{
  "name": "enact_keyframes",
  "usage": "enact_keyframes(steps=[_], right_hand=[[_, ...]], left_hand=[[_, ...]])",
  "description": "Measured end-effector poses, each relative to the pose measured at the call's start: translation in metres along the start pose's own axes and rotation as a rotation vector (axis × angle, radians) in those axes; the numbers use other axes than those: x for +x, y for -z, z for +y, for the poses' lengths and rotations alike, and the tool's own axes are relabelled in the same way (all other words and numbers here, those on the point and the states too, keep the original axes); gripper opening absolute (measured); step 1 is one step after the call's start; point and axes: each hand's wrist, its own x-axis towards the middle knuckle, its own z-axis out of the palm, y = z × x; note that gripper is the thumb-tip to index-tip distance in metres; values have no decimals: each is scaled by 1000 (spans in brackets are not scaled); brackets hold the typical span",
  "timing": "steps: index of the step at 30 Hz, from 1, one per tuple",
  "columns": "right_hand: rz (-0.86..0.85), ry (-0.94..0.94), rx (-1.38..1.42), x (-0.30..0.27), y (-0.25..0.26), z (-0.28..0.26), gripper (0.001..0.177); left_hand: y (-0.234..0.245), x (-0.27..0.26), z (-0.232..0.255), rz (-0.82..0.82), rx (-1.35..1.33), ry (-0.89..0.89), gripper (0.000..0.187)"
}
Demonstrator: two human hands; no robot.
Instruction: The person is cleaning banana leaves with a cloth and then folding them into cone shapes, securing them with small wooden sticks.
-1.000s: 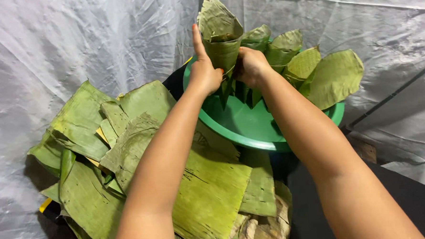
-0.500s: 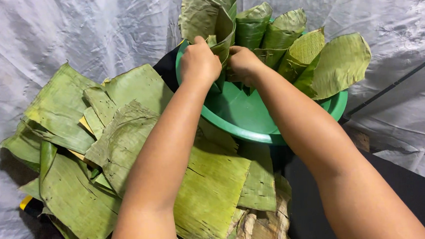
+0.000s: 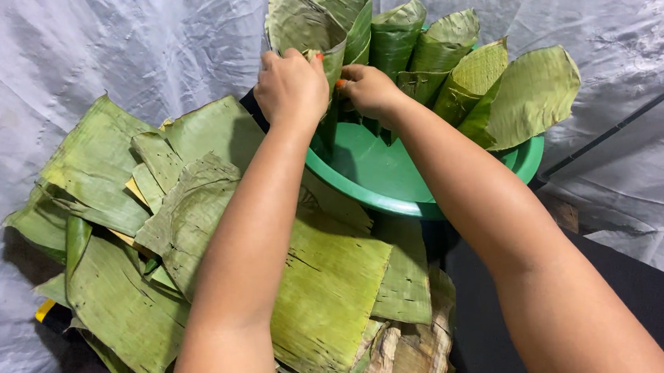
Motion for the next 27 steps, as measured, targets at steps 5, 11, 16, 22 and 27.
enact_keyframes(steps=[5, 11, 16, 22, 27], right_hand=[[169, 92, -158, -26, -5, -39, 41], [226, -27, -146, -25, -4, -40, 47], [164, -38, -14, -16, 5, -26, 51], [209, -32, -90, -6, 29, -15, 56], [237, -146, 326, -45, 47, -53, 46]], left_hand=[[17, -3, 4, -124, -104, 54, 54], [22, -5, 2, -119, -97, 62, 57], [22, -5, -4, -110, -96, 60, 55], [36, -8, -10, -125, -92, 44, 67], [65, -22, -27, -22, -148, -6, 77]])
